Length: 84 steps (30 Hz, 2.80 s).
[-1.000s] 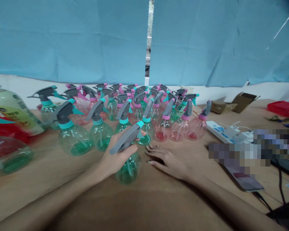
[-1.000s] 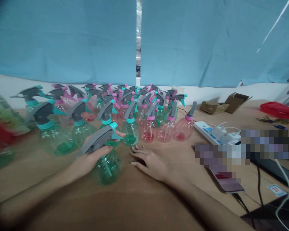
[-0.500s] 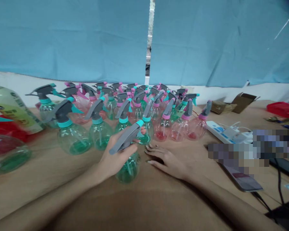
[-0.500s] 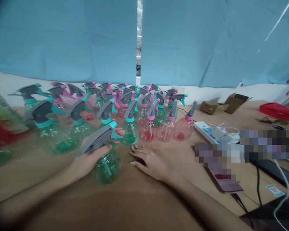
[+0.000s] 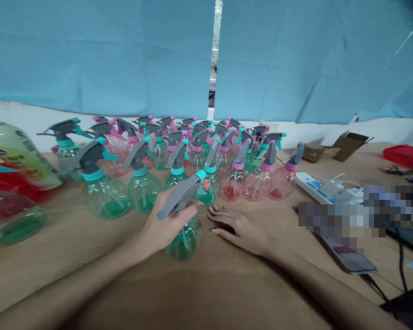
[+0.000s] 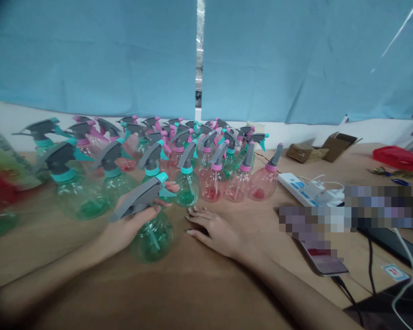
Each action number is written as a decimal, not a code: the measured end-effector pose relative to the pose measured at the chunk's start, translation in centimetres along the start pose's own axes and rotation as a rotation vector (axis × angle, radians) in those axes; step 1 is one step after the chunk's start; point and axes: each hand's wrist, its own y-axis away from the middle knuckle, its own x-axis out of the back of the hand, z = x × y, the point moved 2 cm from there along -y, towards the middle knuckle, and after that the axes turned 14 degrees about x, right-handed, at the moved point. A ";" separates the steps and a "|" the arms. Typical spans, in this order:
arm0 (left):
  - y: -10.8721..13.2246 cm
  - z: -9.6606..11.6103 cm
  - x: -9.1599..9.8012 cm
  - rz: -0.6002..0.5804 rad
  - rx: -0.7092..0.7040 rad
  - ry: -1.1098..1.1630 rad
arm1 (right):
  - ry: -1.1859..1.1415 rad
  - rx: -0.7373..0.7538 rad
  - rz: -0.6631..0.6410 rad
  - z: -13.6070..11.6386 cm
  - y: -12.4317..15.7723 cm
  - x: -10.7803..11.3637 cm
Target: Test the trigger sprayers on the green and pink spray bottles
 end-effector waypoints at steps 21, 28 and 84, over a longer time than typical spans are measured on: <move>-0.1 -0.2 0.0 -0.029 0.022 -0.006 | 0.006 -0.009 -0.012 -0.2 0.0 0.2; 0.0 0.4 0.1 -0.016 0.014 -0.001 | -0.002 0.004 0.009 -0.1 0.0 0.1; 1.6 -0.6 0.0 0.215 0.031 -0.420 | 0.027 0.046 0.073 -0.5 0.2 0.2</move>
